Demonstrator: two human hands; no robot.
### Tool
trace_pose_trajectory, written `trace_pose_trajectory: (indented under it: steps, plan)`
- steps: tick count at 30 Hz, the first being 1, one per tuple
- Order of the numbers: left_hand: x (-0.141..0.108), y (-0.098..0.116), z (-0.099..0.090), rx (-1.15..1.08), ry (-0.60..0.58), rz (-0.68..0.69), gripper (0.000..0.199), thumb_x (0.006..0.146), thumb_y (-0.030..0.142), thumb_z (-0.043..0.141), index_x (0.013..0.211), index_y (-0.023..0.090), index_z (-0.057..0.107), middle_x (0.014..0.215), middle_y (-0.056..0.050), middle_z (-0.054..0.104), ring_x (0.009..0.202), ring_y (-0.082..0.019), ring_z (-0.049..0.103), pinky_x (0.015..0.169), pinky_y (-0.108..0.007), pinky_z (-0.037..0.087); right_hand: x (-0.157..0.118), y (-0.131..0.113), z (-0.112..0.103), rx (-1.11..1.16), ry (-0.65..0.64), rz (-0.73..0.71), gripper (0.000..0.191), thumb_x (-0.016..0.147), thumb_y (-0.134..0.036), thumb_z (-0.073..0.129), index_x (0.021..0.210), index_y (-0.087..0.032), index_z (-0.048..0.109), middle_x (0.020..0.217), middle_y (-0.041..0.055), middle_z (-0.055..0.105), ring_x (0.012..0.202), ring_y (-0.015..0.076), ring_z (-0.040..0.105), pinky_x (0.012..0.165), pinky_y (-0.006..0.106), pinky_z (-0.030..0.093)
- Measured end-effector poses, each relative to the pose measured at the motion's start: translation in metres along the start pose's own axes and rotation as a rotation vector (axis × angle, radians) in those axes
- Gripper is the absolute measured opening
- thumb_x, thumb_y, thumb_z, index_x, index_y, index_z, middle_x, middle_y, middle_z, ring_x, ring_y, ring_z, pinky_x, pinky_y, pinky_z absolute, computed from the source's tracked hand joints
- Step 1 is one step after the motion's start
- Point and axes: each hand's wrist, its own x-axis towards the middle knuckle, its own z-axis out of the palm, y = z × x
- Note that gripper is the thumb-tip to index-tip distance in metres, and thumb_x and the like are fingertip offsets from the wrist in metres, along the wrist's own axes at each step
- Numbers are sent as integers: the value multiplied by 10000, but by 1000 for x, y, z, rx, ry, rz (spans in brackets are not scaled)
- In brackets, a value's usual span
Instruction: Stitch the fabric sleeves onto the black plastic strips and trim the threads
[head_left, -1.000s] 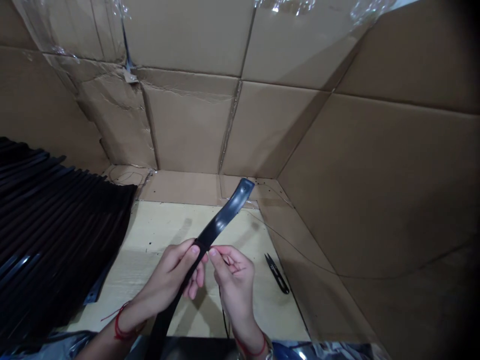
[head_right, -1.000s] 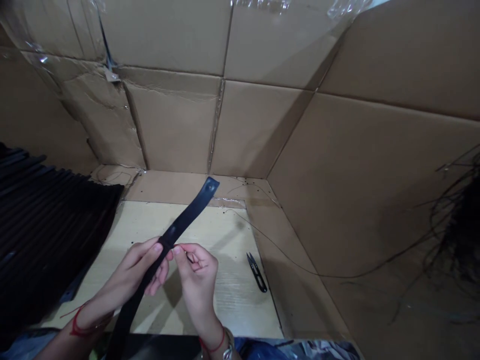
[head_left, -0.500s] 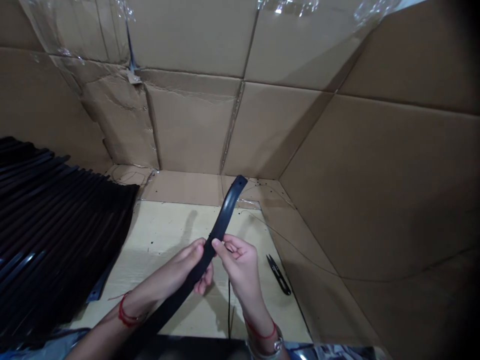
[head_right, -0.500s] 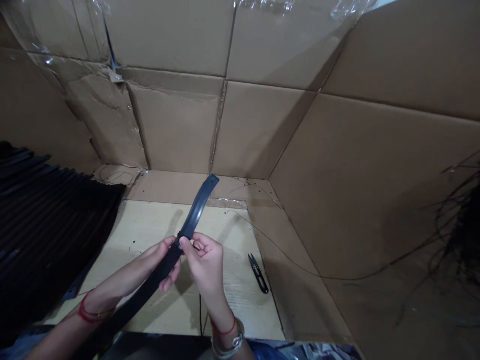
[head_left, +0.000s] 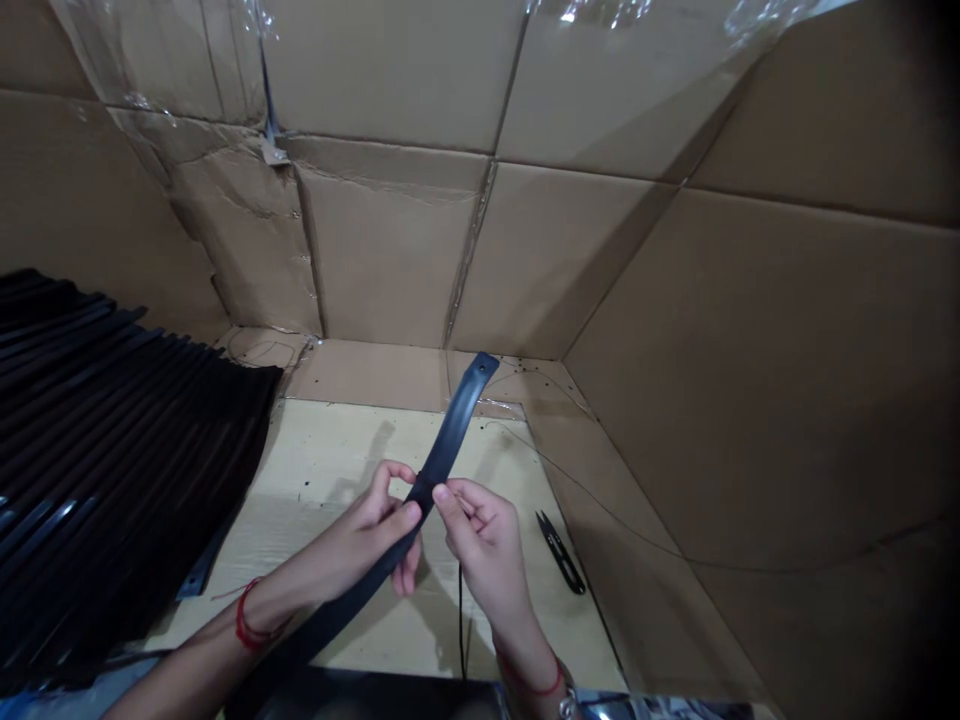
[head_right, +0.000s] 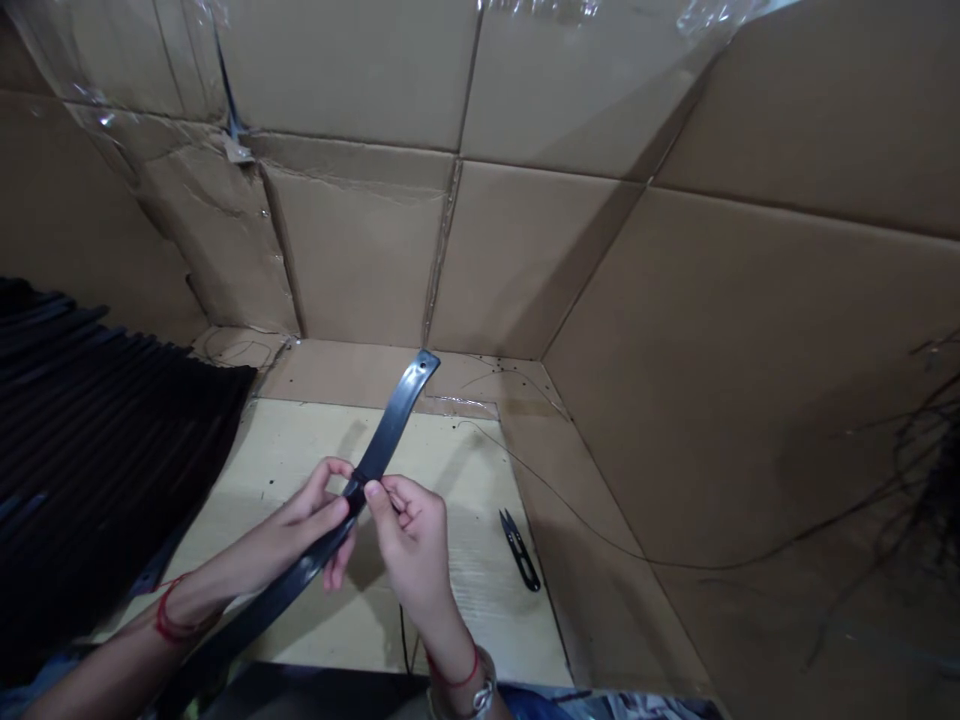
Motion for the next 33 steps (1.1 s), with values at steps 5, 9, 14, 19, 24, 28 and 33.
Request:
trace_pose_trajectory:
  steps: [5, 9, 14, 19, 24, 28, 33]
  plan:
    - [-2, -9, 20, 339, 445, 189, 276, 909, 450, 490, 1067, 243, 400, 792, 25, 560, 682, -123, 571, 609, -219, 435, -7, 0, 12, -77, 88, -15, 308, 864, -398, 607, 700, -139, 634, 616, 35, 621, 572, 147, 553, 493, 218, 406]
    - [-3, -15, 31, 558, 618, 245, 201, 946, 408, 412, 977, 227, 494, 823, -4, 595, 710, -144, 565, 680, -255, 403, -12, 4, 17, -98, 98, -16, 301, 871, -382, 596, 710, -133, 647, 611, 38, 625, 548, 139, 543, 472, 213, 385]
    - [-4, -17, 34, 609, 688, 254, 185, 956, 346, 384, 898, 228, 514, 710, 17, 569, 597, -139, 524, 610, -245, 357, -15, 4, 18, -87, 93, -6, 284, 867, -355, 605, 692, -135, 642, 587, 23, 602, 541, 132, 545, 470, 207, 380]
    - [-6, -20, 33, 668, 569, 361, 165, 912, 155, 367, 865, 213, 514, 717, 5, 562, 605, -135, 506, 585, -229, 356, -19, 2, 18, -54, 127, -14, 279, 871, -354, 604, 694, -141, 640, 600, 32, 619, 576, 154, 588, 506, 223, 418]
    - [-8, -22, 32, 749, 520, 442, 208, 846, 59, 360, 829, 203, 510, 737, -9, 559, 670, -144, 528, 631, -233, 385, -21, 5, 16, -31, 156, 0, 309, 860, -389, 613, 666, -149, 610, 598, 31, 606, 561, 149, 553, 508, 235, 406]
    - [-12, -25, 31, 702, 511, 394, 161, 912, 172, 393, 872, 209, 544, 744, -11, 582, 656, -147, 537, 634, -243, 396, -19, 7, 12, 6, 142, 33, 320, 834, -407, 640, 651, -148, 601, 537, -13, 507, 485, 103, 423, 457, 221, 331]
    - [-16, -26, 30, 583, 636, 292, 437, 842, 377, 620, 1215, 231, 446, 1019, -73, 654, 954, -226, 624, 821, -314, 466, -15, 7, 11, 55, 125, 64, 324, 807, -416, 666, 641, -149, 590, 536, -18, 482, 482, 91, 385, 437, 212, 296]
